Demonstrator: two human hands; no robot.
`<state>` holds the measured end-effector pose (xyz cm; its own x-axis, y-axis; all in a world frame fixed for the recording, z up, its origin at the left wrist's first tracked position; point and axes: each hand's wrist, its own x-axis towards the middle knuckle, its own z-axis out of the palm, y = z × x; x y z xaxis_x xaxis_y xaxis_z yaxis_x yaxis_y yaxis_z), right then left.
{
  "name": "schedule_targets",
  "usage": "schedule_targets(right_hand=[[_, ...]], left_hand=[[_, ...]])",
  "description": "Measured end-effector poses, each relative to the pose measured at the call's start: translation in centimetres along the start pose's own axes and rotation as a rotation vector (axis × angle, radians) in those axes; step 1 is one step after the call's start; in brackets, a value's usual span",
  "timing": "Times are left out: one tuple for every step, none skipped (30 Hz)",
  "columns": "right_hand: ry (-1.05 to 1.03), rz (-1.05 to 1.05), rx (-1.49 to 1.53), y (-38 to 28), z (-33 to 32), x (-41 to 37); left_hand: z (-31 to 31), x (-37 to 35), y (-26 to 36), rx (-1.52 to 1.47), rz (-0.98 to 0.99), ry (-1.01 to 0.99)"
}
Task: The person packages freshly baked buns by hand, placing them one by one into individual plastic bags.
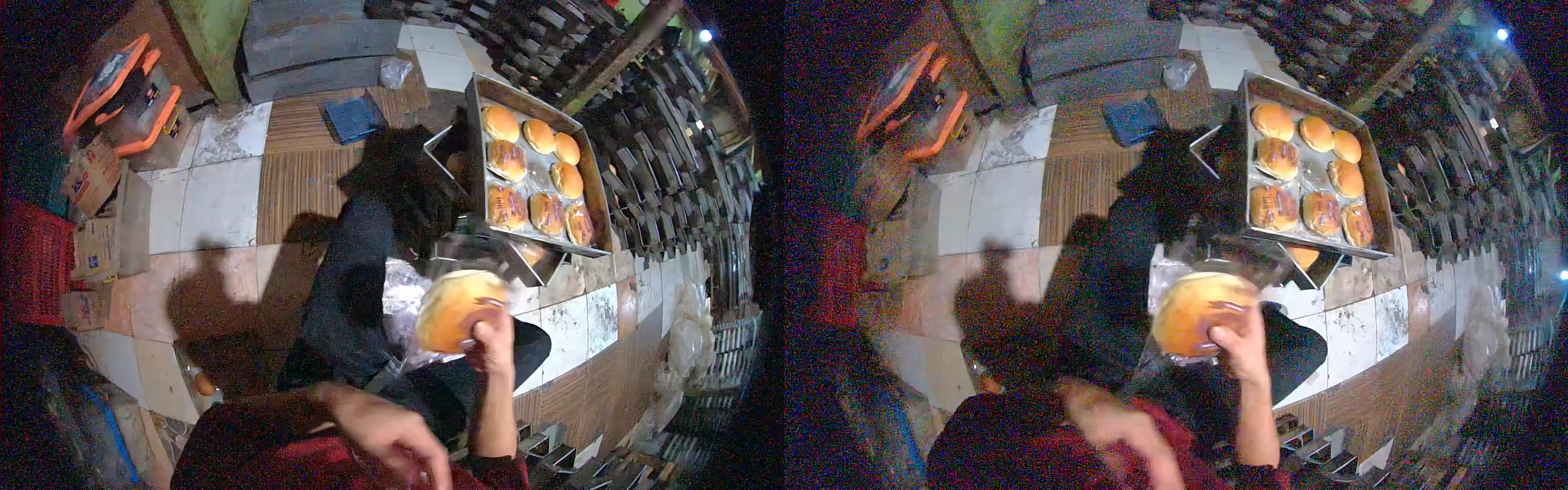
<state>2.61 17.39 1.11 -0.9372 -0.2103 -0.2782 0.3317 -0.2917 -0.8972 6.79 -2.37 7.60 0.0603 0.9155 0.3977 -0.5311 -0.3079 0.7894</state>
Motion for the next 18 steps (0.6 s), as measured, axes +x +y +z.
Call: schedule_targets(right_hand=[[0.002,0.050,-0.018,1.6,1.8,0.1],[0.003,0.099,-0.035,3.2,3.7,0.2],[-0.052,0.077,-0.090,6.0,4.5,0.4],[-0.056,0.015,-0.241,9.9,4.2,0.7],[-0.057,-0.051,-0.389,12.7,4.0,0.9],[0.011,-0.015,-0.427,12.9,4.4,0.8],[0.134,0.142,-0.183,13.7,4.2,0.9],[0.168,0.181,-0.163,13.9,3.9,1.3],[0.211,0.215,-0.139,13.6,4.1,1.8],[0.247,0.126,-0.287,13.2,4.7,2.4],[0.257,0.119,-0.281,12.2,5.3,3.0],[0.205,0.108,-0.370,11.2,5.8,3.3],[0.153,0.102,-0.464,10.4,5.9,3.0],[0.151,-0.058,-0.602,9.8,5.7,2.8],[0.187,-0.118,-0.605,8.1,6.1,1.8],[0.185,-0.311,-0.709,5.5,6.7,0.3],[0.186,-0.505,-0.810,3.5,7.2,-0.9],[0.191,-0.650,-0.778,3.2,7.1,-1.8]], left_hand=[[-0.2,-1.8,-0.3,0.000,0.208,-0.010],[-1.1,-4.0,-0.8,-0.064,0.390,0.026],[-1.9,-6.2,-1.3,-0.119,0.574,0.053],[-1.9,-8.5,-2.2,0.127,0.738,0.548],[-1.8,-10.9,-3.1,0.545,0.536,1.355],[-1.8,-13.2,-3.9,0.570,0.216,1.860],[-2.7,-13.0,-4.5,1.176,-0.163,2.224],[-3.2,-13.0,-5.6,0.937,-0.283,2.276],[-3.6,-13.1,-6.7,0.700,-0.396,2.298],[-4.4,-13.0,-7.5,0.760,-0.410,2.177],[-5.1,-12.1,-7.2,0.736,-0.412,2.016],[-6.0,-11.5,-7.5,0.742,-0.419,1.971],[-6.5,-10.5,-7.2,0.740,-0.426,1.928],[-6.1,-9.3,-6.5,0.835,-0.356,1.968],[-5.3,-8.5,-5.0,0.852,-0.349,1.955],[-4.0,-7.7,-4.0,1.059,-0.157,1.908],[-2.9,-6.9,-3.0,1.255,0.041,1.835],[-1.8,-6.0,-2.0,1.333,0.110,1.731]])
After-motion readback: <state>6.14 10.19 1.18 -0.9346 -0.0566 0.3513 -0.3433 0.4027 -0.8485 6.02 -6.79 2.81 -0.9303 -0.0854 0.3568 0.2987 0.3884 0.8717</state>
